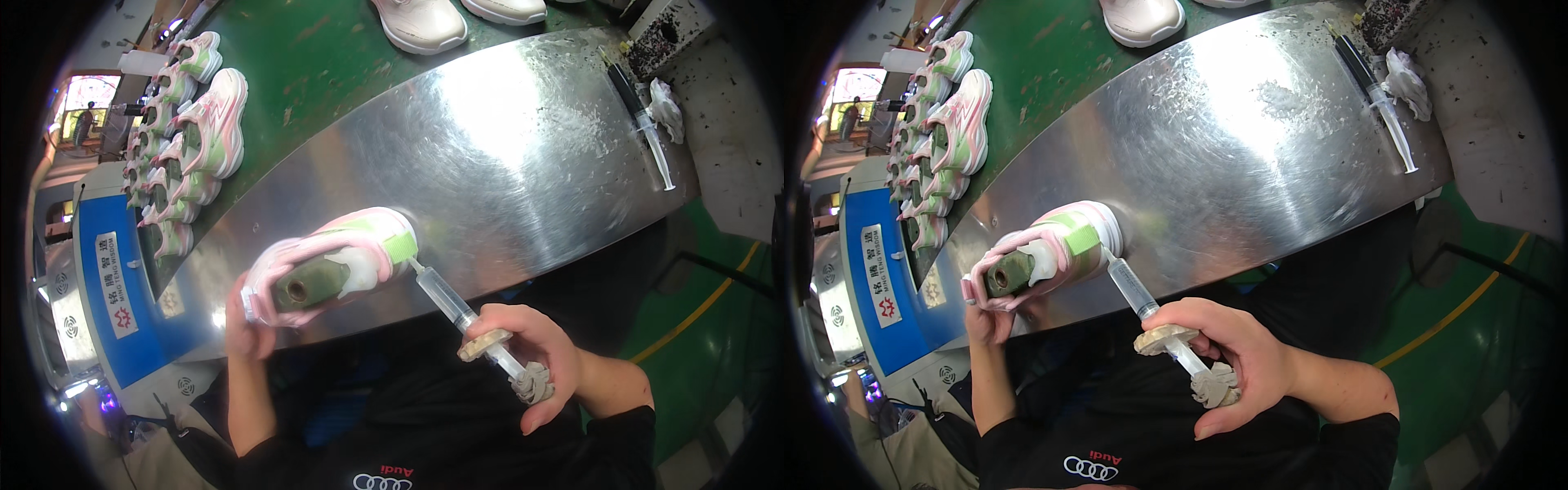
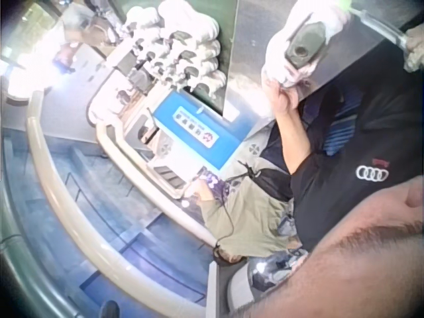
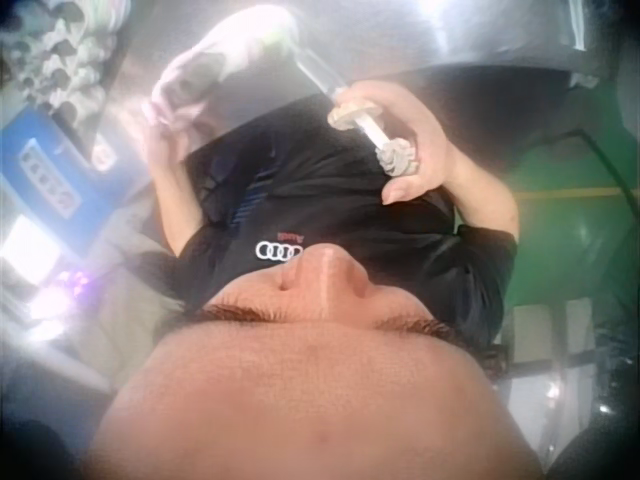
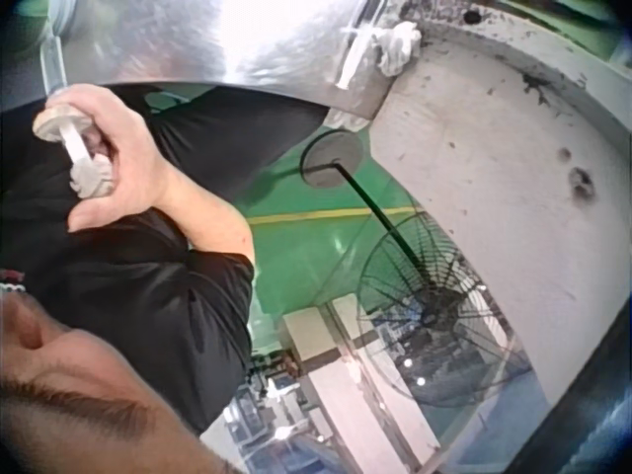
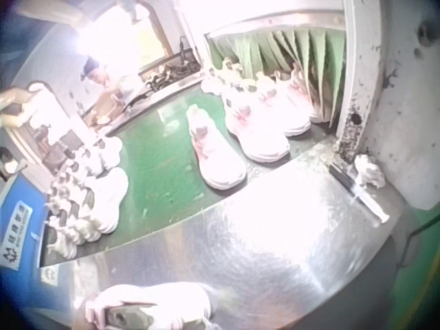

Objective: The person glues shoes by taking them from a conveyor belt, applying adhesive along the seams using a syringe, and placing the shoes back onto the conveyor belt.

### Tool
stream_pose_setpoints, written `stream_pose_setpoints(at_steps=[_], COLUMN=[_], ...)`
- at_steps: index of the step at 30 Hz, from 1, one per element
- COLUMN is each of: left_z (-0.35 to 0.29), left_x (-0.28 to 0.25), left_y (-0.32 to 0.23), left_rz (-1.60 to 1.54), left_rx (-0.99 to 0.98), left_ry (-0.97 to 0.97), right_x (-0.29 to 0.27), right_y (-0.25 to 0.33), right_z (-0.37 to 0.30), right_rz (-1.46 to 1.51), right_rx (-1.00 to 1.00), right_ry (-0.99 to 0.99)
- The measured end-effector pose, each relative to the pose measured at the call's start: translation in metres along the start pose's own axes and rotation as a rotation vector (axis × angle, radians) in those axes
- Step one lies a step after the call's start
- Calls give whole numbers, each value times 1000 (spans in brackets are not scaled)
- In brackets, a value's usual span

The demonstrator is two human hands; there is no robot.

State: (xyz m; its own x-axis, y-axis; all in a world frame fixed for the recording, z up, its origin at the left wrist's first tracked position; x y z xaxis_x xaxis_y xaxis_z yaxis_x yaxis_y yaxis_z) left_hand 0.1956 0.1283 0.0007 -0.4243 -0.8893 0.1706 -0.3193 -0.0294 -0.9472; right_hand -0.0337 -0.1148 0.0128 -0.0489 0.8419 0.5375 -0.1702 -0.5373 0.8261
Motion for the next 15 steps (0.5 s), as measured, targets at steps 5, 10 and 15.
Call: stream_pose_setpoints(at_steps=[5, 10, 15], left_z=[-34, -69, -93], left_x=[1, 19, 44], left_y=[8, 28, 48], left_rz=[33, -62, -259], left_rx=[-112, -278, -333], left_ry=[11, 5, 139], right_x=[5, 11, 18], right_y=[-1, 2, 7], right_z=[1, -1, -2], right_rz=[-41, -95, -145], right_rx=[20, 26, 18], right_ry=[7, 1, 19])
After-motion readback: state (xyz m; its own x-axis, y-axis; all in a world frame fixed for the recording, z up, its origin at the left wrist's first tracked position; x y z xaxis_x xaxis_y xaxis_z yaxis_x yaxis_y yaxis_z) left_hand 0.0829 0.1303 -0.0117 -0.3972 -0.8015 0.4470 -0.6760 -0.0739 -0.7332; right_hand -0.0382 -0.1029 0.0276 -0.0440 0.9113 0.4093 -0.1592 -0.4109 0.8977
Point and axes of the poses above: each hand's wrist, its own z-axis towards the middle knuckle, its own x-axis out of the palm, y = z × x, the point moved 9 cm from there along z, towards the middle knuckle, and after that the axes turned 3 degrees about x, right-handed, at the moved point
